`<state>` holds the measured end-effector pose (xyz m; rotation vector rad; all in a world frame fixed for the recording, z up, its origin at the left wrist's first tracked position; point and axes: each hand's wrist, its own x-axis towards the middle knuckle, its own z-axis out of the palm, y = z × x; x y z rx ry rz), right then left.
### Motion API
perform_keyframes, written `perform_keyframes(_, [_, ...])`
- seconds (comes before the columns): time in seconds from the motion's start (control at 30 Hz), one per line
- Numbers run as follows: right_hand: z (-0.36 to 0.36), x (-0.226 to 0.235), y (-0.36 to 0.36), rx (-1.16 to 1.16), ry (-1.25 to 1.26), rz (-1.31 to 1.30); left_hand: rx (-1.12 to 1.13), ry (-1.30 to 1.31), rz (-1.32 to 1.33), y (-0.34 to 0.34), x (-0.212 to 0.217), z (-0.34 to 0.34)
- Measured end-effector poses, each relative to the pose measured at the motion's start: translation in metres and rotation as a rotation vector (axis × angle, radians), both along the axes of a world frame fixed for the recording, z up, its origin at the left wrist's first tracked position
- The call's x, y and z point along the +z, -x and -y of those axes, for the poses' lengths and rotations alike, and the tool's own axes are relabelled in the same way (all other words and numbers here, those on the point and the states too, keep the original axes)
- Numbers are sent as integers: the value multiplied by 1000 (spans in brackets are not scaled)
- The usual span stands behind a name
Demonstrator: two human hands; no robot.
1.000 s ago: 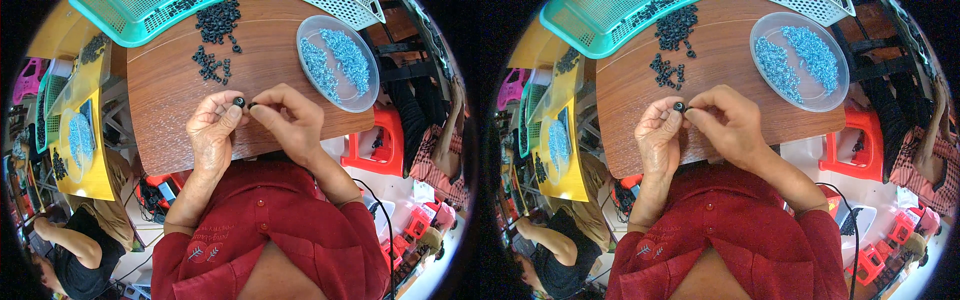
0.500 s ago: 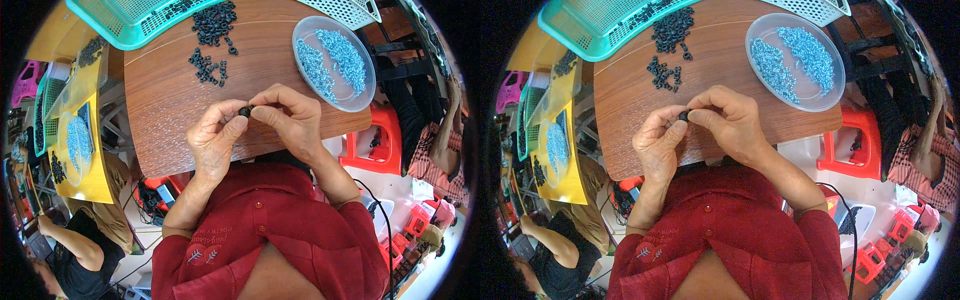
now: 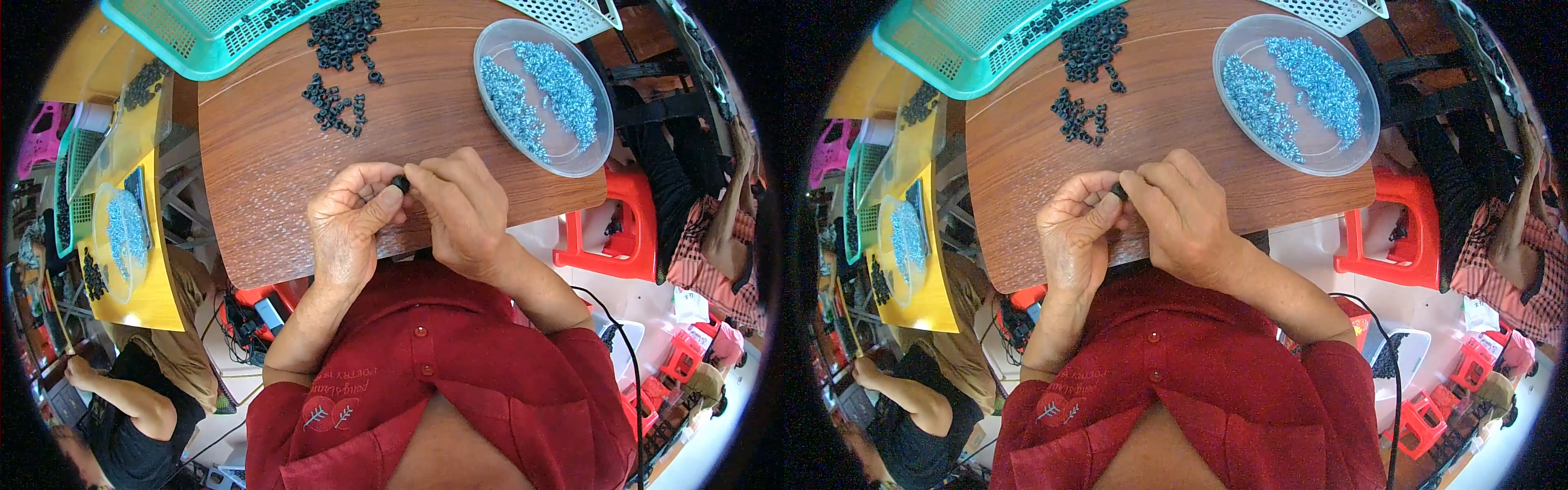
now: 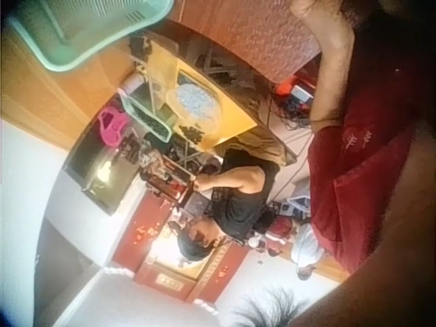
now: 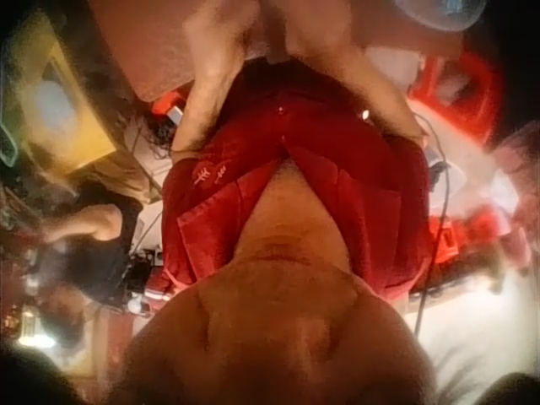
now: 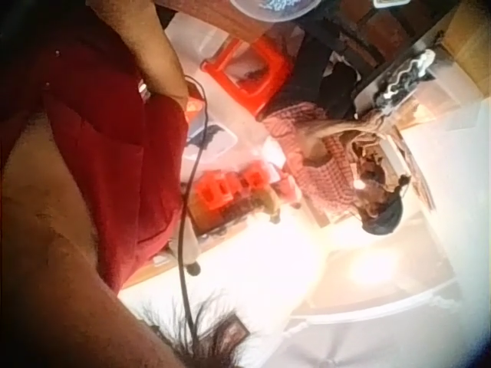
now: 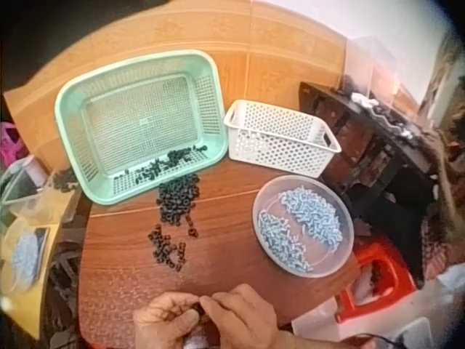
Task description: The person assembles small components by picking miniature springs from a plastic tray and inserting them into black rubber pieces by hand.
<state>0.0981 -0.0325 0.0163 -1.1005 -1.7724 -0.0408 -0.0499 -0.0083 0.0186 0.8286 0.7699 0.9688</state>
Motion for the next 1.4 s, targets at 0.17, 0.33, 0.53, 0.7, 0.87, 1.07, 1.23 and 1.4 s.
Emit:
perform_keyframes(0.17, [3, 2, -5, -17, 19, 22, -38, -14, -6, -2, -3, 1])
perform_keyframes(0.33, [8, -1, -6, -49, 55, -29, -30, -9, -38, -5, 0, 1])
perform_keyframes(0.53, [8, -7, -2, -44, 10, -24, -66, 39, -73, -7, 2, -2])
perform_keyframes(0.7, [9, -3, -5, 8, 112, -93, -43, 125, -3, -6, 2, -3])
perform_keyframes(0.87, [5, 8, -9, -2, 166, -94, -13, 194, 99, -5, 3, -5])
perform_keyframes(1.07, [1, 1, -7, 17, 150, 10, 17, 204, 30, -15, 4, -8])
perform_keyframes(1.23, [0, -6, -10, -51, 16, 61, -66, 222, 57, -15, 4, -9])
perform_keyframes(1.4, [1, -7, -15, -41, 57, 59, -163, 249, 58, -10, 5, -5])
